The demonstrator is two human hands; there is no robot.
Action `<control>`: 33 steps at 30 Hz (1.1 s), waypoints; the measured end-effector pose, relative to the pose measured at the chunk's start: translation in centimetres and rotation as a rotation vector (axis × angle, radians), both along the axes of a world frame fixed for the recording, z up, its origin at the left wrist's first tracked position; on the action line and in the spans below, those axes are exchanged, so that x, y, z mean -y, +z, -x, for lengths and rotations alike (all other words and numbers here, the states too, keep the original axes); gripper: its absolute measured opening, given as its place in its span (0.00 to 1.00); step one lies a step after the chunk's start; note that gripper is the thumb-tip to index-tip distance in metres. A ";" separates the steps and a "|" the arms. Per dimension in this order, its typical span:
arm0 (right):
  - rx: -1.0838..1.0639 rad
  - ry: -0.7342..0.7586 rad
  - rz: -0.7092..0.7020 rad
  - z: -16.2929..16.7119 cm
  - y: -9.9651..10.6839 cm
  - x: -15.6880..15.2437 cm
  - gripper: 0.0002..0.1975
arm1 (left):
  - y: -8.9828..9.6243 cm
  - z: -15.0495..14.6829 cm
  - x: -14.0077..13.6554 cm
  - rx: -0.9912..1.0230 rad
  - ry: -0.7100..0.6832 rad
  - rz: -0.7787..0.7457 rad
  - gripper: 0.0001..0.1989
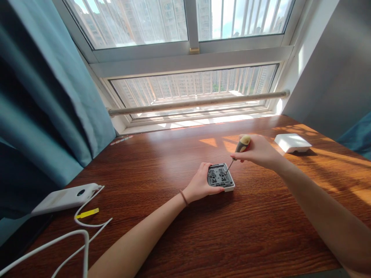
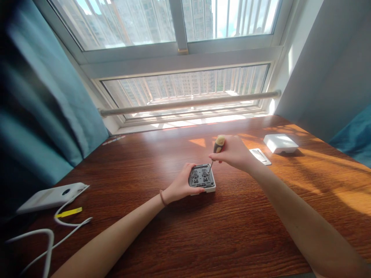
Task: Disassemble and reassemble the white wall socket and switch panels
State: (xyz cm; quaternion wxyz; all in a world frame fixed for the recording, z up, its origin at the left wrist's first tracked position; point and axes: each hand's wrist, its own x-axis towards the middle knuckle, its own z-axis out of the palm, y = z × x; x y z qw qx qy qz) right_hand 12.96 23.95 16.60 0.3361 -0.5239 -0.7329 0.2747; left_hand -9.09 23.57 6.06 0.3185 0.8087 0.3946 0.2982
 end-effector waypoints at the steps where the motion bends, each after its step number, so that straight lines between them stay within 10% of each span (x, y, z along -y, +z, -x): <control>1: 0.056 -0.074 -0.102 0.3 -0.3 0.0 0.10 | 0.0 0.0 0.0 0.002 0.001 0.002 0.36; 5: -0.009 -0.149 -0.209 1.6 -1.3 0.0 0.05 | -0.1 -0.1 0.0 0.018 0.004 0.013 0.36; 9: -0.243 0.056 0.096 1.3 -0.8 0.2 0.19 | 0.0 -0.1 0.0 0.017 0.004 0.021 0.36; 15: -0.312 0.246 0.422 -0.6 1.0 0.3 0.11 | 0.4 -0.1 0.1 0.004 0.001 0.025 0.36; 24: 0.022 -0.185 -0.280 2.4 -1.6 0.5 0.06 | 0.2 -0.1 0.1 0.027 0.009 0.028 0.36; 33: -0.353 0.222 0.400 0.4 0.5 0.4 0.15 | 0.2 0.0 0.1 0.017 0.004 0.026 0.35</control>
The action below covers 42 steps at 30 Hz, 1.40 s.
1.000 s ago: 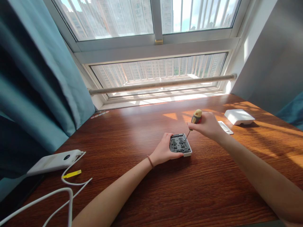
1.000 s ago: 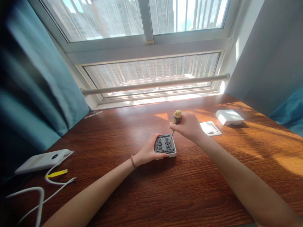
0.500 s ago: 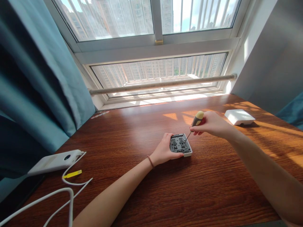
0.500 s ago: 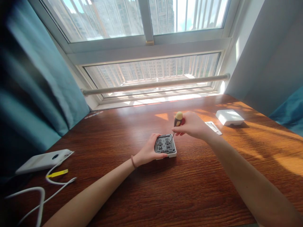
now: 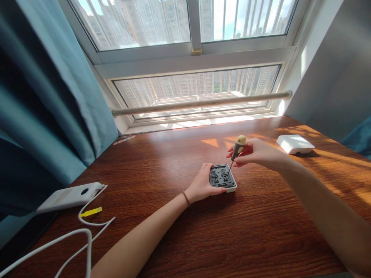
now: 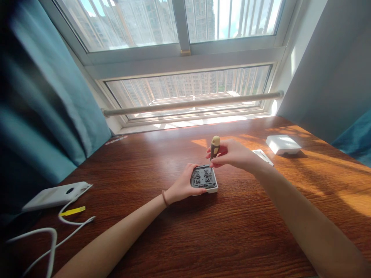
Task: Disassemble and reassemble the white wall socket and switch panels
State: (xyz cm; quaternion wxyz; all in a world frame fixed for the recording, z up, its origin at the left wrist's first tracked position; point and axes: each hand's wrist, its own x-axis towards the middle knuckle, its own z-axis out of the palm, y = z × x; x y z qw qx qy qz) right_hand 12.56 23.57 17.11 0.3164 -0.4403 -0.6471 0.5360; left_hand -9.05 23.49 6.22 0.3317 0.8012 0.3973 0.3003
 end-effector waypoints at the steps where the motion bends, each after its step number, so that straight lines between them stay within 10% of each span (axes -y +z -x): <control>1: 0.011 0.026 0.033 -0.2 0.3 0.1 0.14 | 0.0 0.0 0.0 0.000 -0.003 -0.001 0.35; 11: 0.500 -0.551 -0.561 1.4 -2.3 -0.4 0.13 | 0.2 0.0 0.0 0.001 0.000 -0.003 0.36; 22: -0.049 -0.044 0.038 -0.7 0.1 -0.5 0.23 | 0.0 0.0 0.0 0.014 0.005 0.014 0.35; 33: 0.368 -0.498 -0.497 1.2 -2.5 -1.0 0.10 | 0.1 0.0 0.1 0.025 0.006 0.002 0.36; 42: 0.077 -0.110 -0.092 -0.1 -0.6 -0.7 0.14 | 0.1 0.0 0.1 0.006 0.005 -0.011 0.35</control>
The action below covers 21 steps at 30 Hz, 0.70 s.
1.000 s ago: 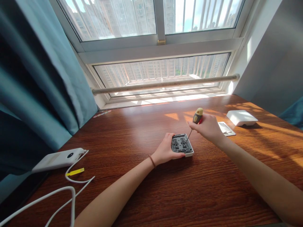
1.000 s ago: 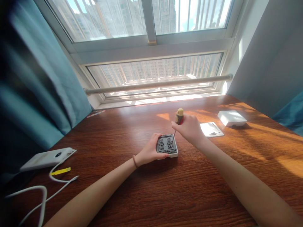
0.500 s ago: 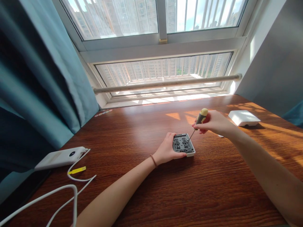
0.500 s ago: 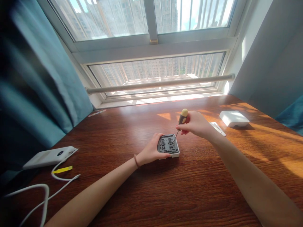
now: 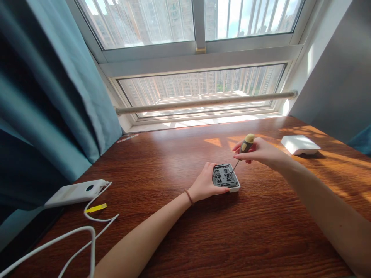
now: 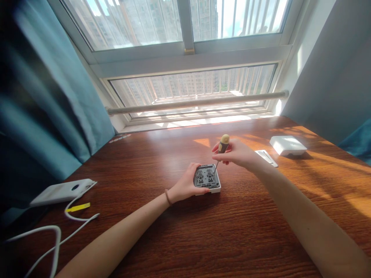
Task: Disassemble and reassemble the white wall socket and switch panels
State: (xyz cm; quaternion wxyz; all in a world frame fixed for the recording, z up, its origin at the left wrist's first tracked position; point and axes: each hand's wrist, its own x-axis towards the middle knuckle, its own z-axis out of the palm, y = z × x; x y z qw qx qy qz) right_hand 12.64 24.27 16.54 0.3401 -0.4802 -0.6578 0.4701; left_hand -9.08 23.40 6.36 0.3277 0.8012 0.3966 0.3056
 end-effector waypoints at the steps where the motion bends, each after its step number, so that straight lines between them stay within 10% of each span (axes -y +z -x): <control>1: -0.017 0.046 0.044 -0.5 0.3 0.0 0.13 | 0.0 0.0 0.0 0.003 -0.002 0.000 0.35; 6: 0.042 0.061 0.095 -1.4 1.1 0.2 0.10 | -0.2 0.0 0.0 0.006 -0.006 0.000 0.36; 14: 0.400 -0.412 -0.524 1.7 -1.5 0.8 0.08 | -0.1 0.0 0.0 0.008 -0.006 0.006 0.36; 21: -0.014 -0.090 -0.062 1.1 -0.6 0.6 0.19 | -0.1 0.1 0.0 -0.014 -0.008 -0.007 0.35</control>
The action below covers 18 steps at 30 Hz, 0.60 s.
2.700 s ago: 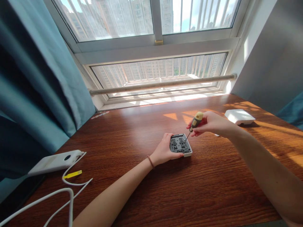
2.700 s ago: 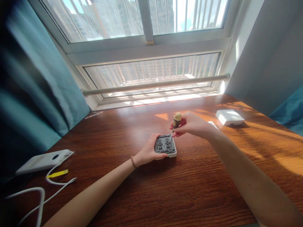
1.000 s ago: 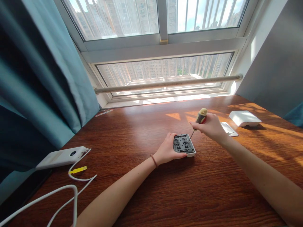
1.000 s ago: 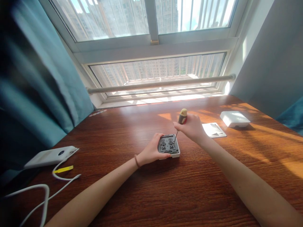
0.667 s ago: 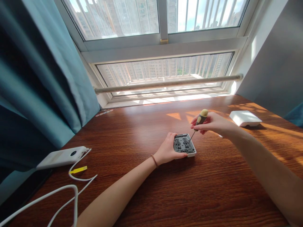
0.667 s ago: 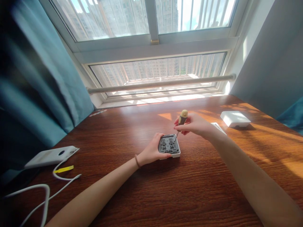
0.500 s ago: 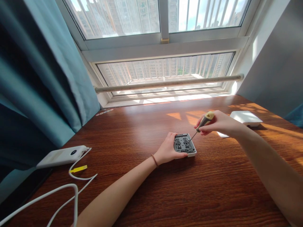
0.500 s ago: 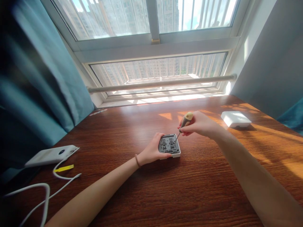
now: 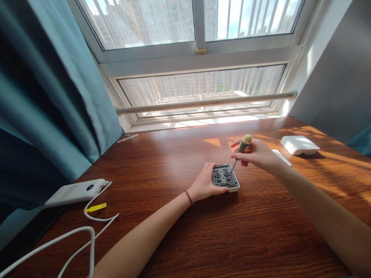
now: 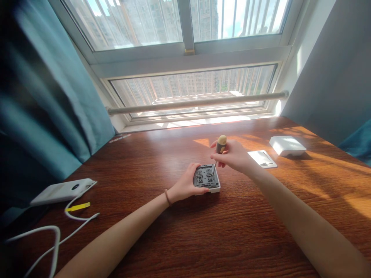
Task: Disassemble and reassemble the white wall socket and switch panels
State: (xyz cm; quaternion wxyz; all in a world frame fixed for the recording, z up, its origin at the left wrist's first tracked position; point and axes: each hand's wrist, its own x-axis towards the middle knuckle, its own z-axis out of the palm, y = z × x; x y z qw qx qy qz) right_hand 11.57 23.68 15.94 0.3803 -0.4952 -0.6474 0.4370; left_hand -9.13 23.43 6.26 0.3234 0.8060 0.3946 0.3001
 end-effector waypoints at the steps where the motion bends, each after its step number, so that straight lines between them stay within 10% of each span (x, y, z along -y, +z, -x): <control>1: -0.026 0.057 0.076 -0.5 0.5 0.0 0.20 | 0.0 0.0 0.0 0.000 -0.001 0.000 0.35; 8: 0.050 0.162 0.198 -1.8 2.4 0.4 0.12 | -0.2 0.0 0.0 0.016 -0.003 0.000 0.37; 18: 0.320 -0.479 -0.409 1.4 -1.1 0.5 0.08 | -0.1 -0.1 0.0 0.009 0.002 -0.001 0.38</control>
